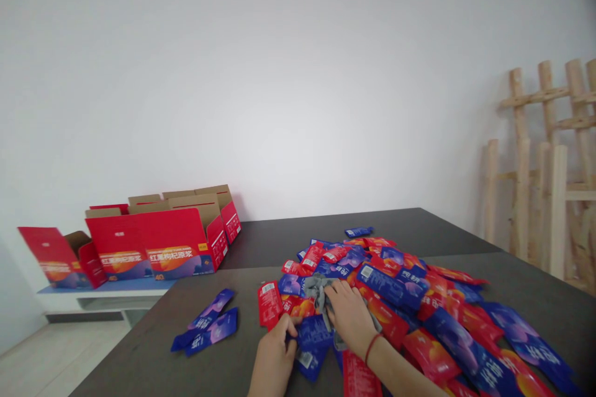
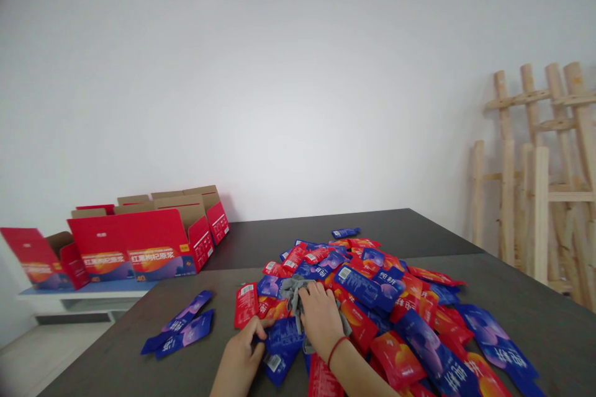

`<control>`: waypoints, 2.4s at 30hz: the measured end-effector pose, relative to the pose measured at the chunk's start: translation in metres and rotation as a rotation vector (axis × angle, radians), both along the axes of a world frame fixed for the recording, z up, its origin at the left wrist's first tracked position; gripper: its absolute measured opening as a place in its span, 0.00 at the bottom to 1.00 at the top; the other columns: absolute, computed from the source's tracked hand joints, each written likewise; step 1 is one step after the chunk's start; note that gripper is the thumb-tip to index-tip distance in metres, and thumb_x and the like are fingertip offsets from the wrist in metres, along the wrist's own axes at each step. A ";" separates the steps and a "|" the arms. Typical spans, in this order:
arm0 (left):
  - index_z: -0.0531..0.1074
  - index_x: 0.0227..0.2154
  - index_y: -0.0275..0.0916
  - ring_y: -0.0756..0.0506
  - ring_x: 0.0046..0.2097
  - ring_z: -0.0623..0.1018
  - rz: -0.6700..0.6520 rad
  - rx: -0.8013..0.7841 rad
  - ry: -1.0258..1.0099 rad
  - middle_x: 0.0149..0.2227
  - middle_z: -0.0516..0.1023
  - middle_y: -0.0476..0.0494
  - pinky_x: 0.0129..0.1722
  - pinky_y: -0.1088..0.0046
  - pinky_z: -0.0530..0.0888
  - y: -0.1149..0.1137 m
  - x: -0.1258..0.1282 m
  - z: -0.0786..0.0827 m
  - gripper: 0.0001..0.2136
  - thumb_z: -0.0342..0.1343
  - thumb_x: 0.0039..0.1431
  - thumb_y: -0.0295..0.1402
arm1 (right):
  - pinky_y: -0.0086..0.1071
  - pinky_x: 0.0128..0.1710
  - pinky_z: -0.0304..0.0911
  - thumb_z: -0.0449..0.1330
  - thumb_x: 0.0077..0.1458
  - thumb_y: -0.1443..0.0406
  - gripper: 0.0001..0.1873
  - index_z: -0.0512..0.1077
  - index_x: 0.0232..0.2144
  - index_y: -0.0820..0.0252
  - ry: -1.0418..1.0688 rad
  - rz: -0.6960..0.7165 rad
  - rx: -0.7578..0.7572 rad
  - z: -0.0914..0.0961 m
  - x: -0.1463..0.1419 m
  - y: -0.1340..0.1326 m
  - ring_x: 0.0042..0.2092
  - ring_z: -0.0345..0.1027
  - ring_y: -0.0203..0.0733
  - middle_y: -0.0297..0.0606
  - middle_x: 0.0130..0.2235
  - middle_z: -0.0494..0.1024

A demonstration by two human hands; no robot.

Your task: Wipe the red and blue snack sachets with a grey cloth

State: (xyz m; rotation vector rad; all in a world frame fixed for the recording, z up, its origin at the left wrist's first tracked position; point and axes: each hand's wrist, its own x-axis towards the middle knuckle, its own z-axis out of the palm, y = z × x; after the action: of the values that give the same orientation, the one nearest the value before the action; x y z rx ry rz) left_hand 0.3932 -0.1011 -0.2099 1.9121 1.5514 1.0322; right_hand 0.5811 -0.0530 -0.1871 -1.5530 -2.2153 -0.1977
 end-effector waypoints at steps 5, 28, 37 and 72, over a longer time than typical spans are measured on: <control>0.61 0.28 0.43 0.45 0.40 0.76 0.036 0.057 0.037 0.36 0.77 0.45 0.41 0.74 0.68 0.001 0.000 0.000 0.09 0.45 0.45 0.22 | 0.39 0.45 0.53 0.55 0.54 0.67 0.11 0.66 0.42 0.53 0.064 0.160 0.047 0.008 -0.016 -0.019 0.46 0.60 0.45 0.37 0.43 0.70; 0.63 0.18 0.42 0.43 0.37 0.78 0.581 0.048 0.022 0.31 0.80 0.48 0.39 0.68 0.73 -0.011 -0.194 0.032 0.03 0.48 0.44 0.31 | 0.38 0.46 0.53 0.54 0.54 0.69 0.12 0.67 0.42 0.54 0.145 0.105 0.040 -0.016 0.003 -0.002 0.47 0.60 0.45 0.37 0.43 0.70; 0.72 0.41 0.38 0.40 0.52 0.70 0.387 0.134 0.751 0.46 0.75 0.38 0.54 0.61 0.63 0.001 -0.085 0.037 0.16 0.46 0.51 0.32 | 0.39 0.46 0.52 0.54 0.55 0.67 0.11 0.68 0.41 0.53 0.149 0.103 0.041 -0.018 0.001 0.000 0.46 0.60 0.45 0.37 0.43 0.70; 0.67 0.39 0.33 0.52 0.16 0.73 -0.145 -0.627 -0.697 0.17 0.74 0.50 0.12 0.85 0.62 0.017 0.001 -0.004 0.18 0.56 0.45 0.38 | 0.39 0.44 0.54 0.58 0.53 0.62 0.09 0.68 0.39 0.54 -0.062 0.373 0.049 -0.007 -0.031 -0.025 0.47 0.60 0.45 0.35 0.44 0.71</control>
State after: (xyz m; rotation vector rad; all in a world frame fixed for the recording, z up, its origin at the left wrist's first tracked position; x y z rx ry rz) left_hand 0.3938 -0.0842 -0.2137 1.0569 1.1179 0.8720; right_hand 0.5501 -0.0778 -0.1939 -1.0948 -2.4789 -0.1869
